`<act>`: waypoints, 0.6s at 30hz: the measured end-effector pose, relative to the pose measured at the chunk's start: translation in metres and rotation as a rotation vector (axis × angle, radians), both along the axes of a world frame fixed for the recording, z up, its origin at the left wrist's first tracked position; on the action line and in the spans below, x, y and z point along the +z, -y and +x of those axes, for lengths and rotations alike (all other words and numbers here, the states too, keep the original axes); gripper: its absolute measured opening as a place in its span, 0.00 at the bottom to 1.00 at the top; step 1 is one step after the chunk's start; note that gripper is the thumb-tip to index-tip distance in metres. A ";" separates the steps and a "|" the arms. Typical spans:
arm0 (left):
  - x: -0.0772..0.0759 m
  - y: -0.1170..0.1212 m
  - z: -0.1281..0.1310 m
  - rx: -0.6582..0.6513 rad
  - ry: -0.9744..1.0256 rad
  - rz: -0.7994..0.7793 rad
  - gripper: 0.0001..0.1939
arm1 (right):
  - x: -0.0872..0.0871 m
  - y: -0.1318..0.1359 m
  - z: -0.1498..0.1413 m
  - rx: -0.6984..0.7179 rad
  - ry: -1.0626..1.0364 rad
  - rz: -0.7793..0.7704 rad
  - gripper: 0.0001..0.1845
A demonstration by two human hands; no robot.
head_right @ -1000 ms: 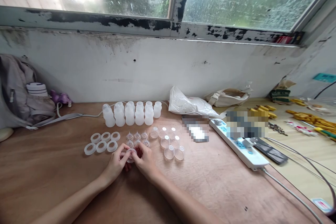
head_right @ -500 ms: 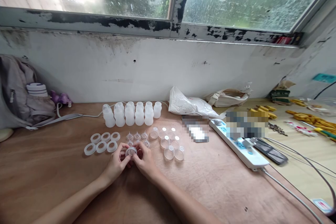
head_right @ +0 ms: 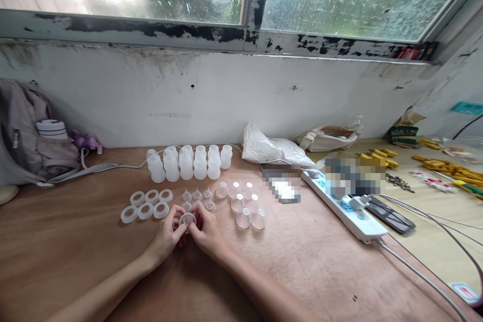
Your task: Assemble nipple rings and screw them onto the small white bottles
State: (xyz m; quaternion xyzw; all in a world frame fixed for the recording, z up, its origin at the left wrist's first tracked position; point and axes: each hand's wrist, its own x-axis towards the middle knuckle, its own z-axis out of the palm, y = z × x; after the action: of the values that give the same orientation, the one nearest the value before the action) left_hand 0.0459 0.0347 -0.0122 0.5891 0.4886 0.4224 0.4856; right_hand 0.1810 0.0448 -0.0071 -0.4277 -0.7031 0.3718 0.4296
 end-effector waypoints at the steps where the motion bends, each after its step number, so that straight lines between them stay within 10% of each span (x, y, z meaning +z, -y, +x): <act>1: 0.001 0.000 0.000 -0.007 -0.005 0.002 0.05 | 0.001 0.000 0.000 -0.003 0.002 0.003 0.05; 10: 0.004 0.001 0.001 -0.025 -0.066 0.019 0.07 | 0.000 0.000 0.001 -0.036 -0.002 0.022 0.06; 18: 0.005 0.000 -0.001 0.008 0.083 0.004 0.09 | -0.001 -0.003 0.006 0.087 -0.491 -0.340 0.14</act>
State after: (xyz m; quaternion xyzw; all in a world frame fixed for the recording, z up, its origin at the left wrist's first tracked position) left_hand 0.0445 0.0350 -0.0076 0.5701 0.4697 0.4492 0.5026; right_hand 0.1865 0.0477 -0.0078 -0.3602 -0.5235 0.5945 0.4928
